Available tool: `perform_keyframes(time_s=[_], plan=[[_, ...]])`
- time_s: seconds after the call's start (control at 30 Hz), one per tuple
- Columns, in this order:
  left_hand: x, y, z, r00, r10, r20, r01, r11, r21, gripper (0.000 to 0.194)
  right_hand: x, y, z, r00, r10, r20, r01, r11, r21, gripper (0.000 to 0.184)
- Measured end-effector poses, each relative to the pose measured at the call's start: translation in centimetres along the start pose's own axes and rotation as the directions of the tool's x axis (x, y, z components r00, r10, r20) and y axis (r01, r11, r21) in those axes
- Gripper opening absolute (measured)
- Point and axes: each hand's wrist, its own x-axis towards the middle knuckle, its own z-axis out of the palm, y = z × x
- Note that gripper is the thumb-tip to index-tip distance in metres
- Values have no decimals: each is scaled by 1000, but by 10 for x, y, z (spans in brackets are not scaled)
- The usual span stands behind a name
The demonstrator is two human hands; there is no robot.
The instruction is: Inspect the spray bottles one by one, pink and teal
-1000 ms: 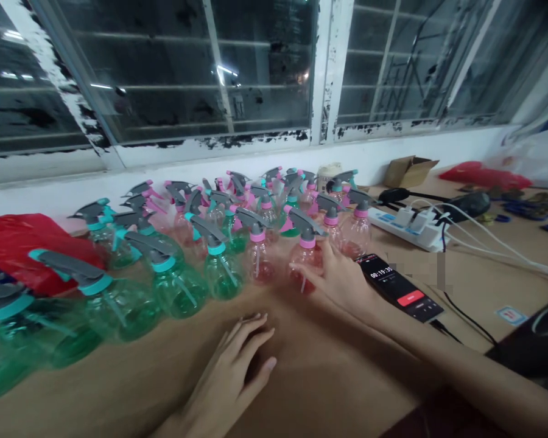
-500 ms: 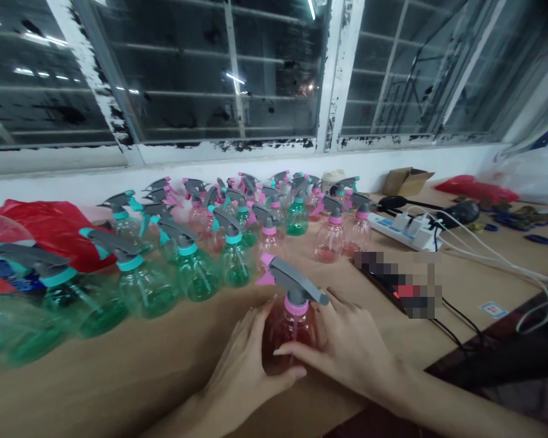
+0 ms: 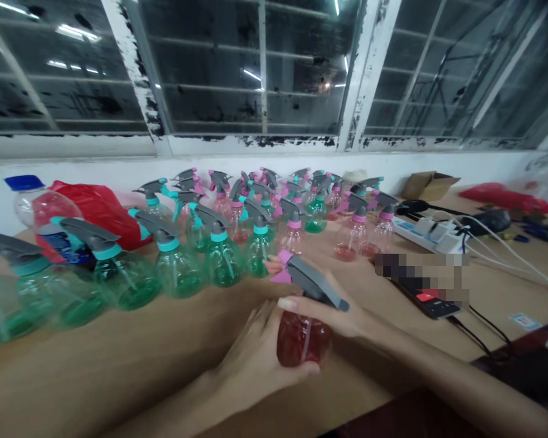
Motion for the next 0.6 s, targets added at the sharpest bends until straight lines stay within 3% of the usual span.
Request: perform_keyframes(time_s=[0.17, 0.37, 0.6], plan=[[10, -5, 2, 999, 50, -15, -50, 999, 6, 76, 5, 2, 3, 996, -18, -85, 29, 991, 132, 24], [-6, -39, 1, 993, 105, 58, -115, 970, 215, 104, 11, 13, 7, 998, -23, -63, 26, 998, 50, 18], [-28, -70, -17, 992, -23, 123, -37, 886, 463, 82, 33, 24, 8, 999, 21, 49, -22, 1000, 22, 28]])
